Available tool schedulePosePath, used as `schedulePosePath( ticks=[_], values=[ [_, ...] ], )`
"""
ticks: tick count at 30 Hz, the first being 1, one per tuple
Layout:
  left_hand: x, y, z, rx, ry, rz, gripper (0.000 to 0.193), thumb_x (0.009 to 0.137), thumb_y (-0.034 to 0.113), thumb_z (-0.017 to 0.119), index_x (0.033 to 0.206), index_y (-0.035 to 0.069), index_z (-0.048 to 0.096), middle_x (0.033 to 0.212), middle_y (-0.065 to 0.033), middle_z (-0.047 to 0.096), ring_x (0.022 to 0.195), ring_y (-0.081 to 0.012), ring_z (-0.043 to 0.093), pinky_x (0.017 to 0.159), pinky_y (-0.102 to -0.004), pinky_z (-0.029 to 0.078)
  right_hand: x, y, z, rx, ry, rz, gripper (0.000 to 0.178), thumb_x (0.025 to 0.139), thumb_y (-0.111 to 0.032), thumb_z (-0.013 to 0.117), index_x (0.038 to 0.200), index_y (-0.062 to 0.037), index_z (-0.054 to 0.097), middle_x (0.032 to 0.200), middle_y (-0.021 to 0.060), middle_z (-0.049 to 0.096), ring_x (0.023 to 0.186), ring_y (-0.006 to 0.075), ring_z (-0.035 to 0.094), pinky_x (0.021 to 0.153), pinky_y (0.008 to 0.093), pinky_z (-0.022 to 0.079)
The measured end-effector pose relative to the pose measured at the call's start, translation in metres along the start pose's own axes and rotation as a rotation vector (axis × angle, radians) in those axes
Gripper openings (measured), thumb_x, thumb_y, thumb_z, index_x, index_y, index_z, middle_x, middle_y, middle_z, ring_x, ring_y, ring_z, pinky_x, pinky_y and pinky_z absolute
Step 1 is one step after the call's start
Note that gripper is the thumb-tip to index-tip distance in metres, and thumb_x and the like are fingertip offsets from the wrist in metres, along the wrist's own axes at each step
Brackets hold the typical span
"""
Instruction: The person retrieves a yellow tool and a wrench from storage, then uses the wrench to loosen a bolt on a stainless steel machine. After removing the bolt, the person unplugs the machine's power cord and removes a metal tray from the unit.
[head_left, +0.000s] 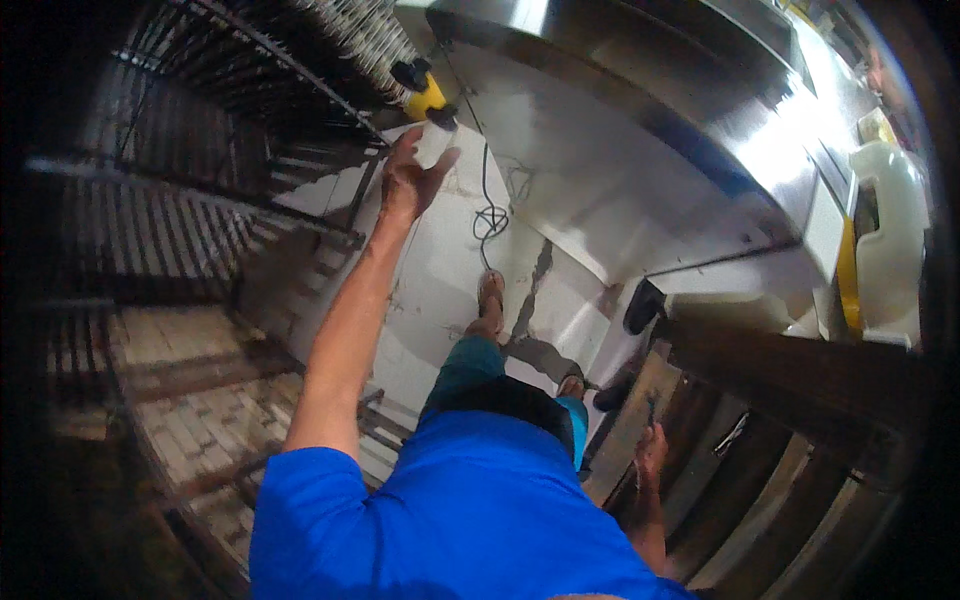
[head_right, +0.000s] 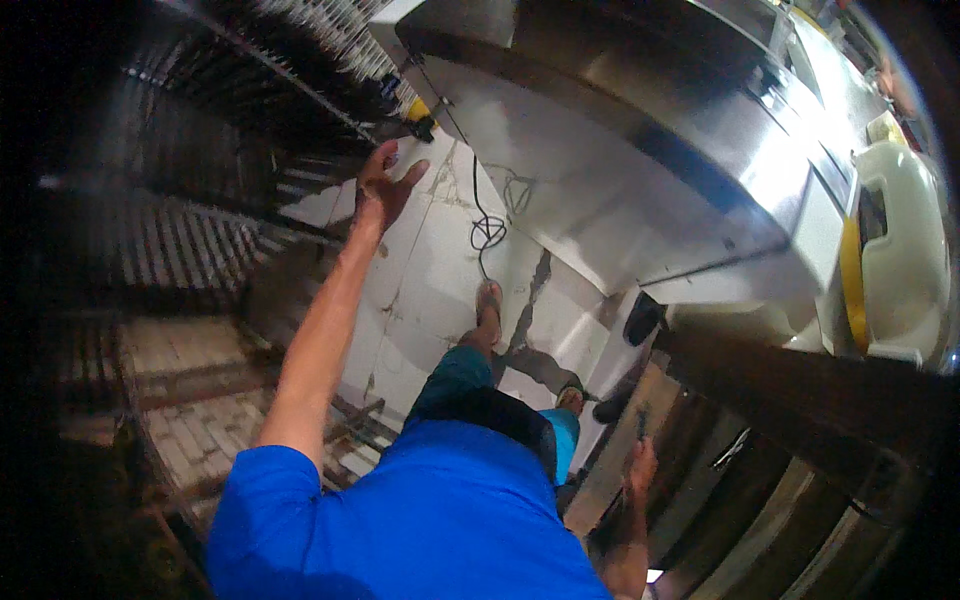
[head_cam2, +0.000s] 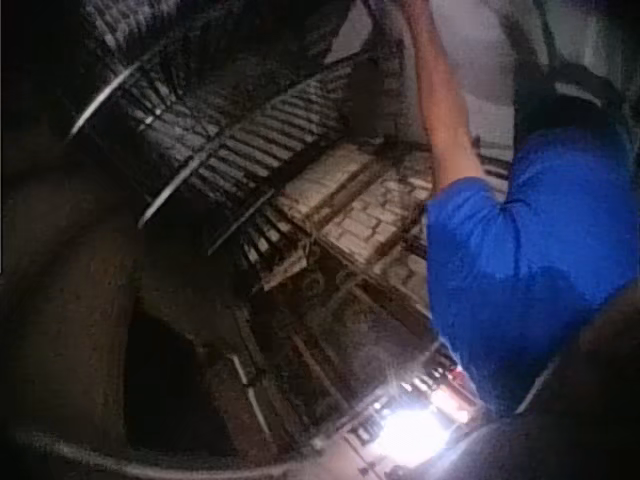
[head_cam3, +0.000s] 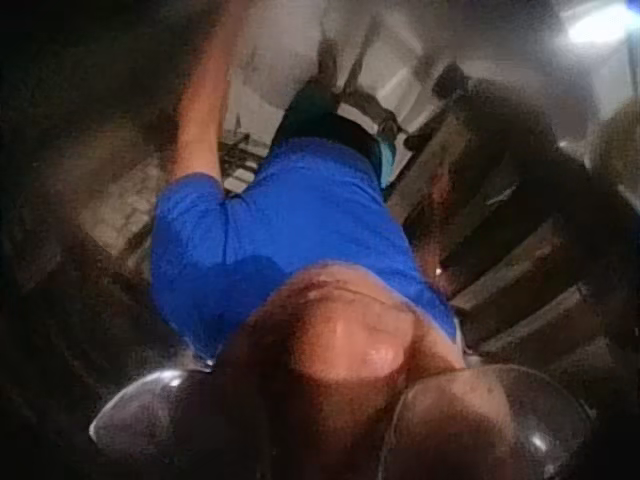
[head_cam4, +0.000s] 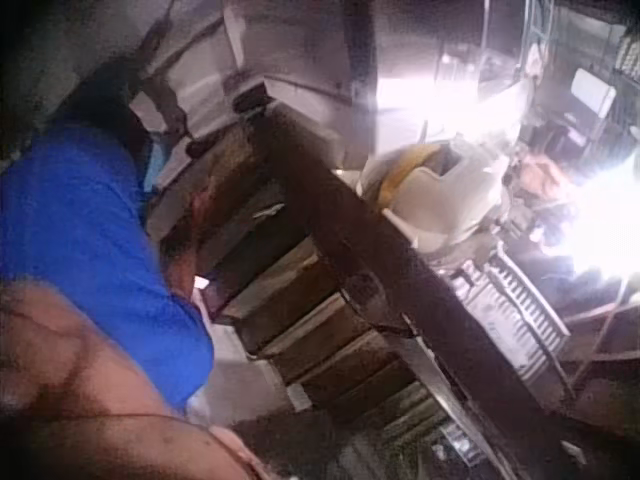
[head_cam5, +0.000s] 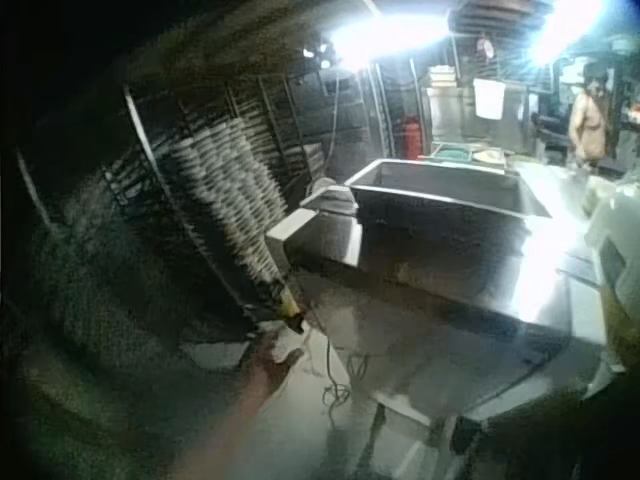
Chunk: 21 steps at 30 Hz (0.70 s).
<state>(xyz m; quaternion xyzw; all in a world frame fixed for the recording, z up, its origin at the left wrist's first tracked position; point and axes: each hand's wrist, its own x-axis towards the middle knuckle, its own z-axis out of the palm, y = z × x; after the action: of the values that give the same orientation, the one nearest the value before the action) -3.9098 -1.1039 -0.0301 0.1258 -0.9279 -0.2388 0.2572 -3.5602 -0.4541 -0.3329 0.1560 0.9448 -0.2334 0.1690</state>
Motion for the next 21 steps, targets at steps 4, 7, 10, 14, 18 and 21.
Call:
schedulePosePath(
  ticks=[4,7,10,14,18,21],
  values=[
    [0.076,-0.003,0.013,-0.096,-0.327,-0.042,0.088,0.074,0.047,0.085,0.135,-0.006,0.051,0.12,-0.0228,0.065,0.113,-0.033,0.064,0.098,-0.0382,0.049,0.026,-0.32,-0.078,0.174,-0.281,-0.106,0.028,0.099,-0.024,0.05,0.108,0.0006,0.059,0.088,0.0283,0.066,0.08,0.0489,0.063,0.067,0.0531,0.05],
    [0.103,-0.018,0.044,-0.096,-0.6,-0.127,0.08,0.075,0.049,0.084,0.13,-0.003,0.056,0.116,-0.022,0.066,0.108,-0.0295,0.066,0.094,-0.0371,0.051,0.066,-0.454,-0.092,0.182,-0.222,-0.404,0.021,0.098,-0.017,0.05,0.106,-0.0001,0.06,0.096,0.0285,0.065,0.091,0.0504,0.061,0.075,0.0558,0.049],
    [0.105,-0.025,0.04,-0.114,-0.635,-0.094,0.072,0.078,0.048,0.082,0.126,-0.001,0.059,0.11,-0.0196,0.068,0.1,-0.0264,0.067,0.088,-0.0381,0.052,0.114,-0.557,-0.099,0.293,-0.124,-0.571,0.021,0.101,-0.019,0.05,0.106,-0.0019,0.06,0.094,0.0272,0.065,0.088,0.0496,0.062,0.071,0.0553,0.049],
    [0.109,-0.044,0.055,-0.263,-0.663,-0.173,0.062,0.083,0.044,0.078,0.121,-0.001,0.06,0.102,-0.0164,0.068,0.089,-0.0208,0.066,0.079,-0.0368,0.053,0.165,-0.633,-0.101,0.189,0.003,-0.774,0.015,0.096,-0.014,0.052,0.102,-0.0021,0.059,0.087,0.0259,0.065,0.082,0.0476,0.063,0.067,0.055,0.051],
    [0.114,-0.039,0.066,-0.341,-0.679,-0.194,0.051,0.089,0.036,0.073,0.123,0.0,0.057,0.1,-0.0158,0.068,0.085,-0.0196,0.066,0.076,-0.0349,0.053,0.184,-0.671,-0.123,0.133,-0.055,-0.726,0.013,0.094,-0.011,0.054,0.099,-0.0013,0.059,0.087,0.0255,0.066,0.083,0.0467,0.064,0.071,0.0533,0.052],
    [0.11,-0.053,0.077,-0.356,-0.713,-0.243,0.052,0.091,0.035,0.071,0.127,0.002,0.054,0.102,-0.0141,0.067,0.087,-0.0198,0.065,0.078,-0.0372,0.053,0.19,-0.685,-0.131,0.109,-0.065,-0.743,0.013,0.094,-0.012,0.054,0.098,-0.0011,0.059,0.089,0.026,0.066,0.084,0.0464,0.064,0.071,0.0529,0.053]
  ],
)
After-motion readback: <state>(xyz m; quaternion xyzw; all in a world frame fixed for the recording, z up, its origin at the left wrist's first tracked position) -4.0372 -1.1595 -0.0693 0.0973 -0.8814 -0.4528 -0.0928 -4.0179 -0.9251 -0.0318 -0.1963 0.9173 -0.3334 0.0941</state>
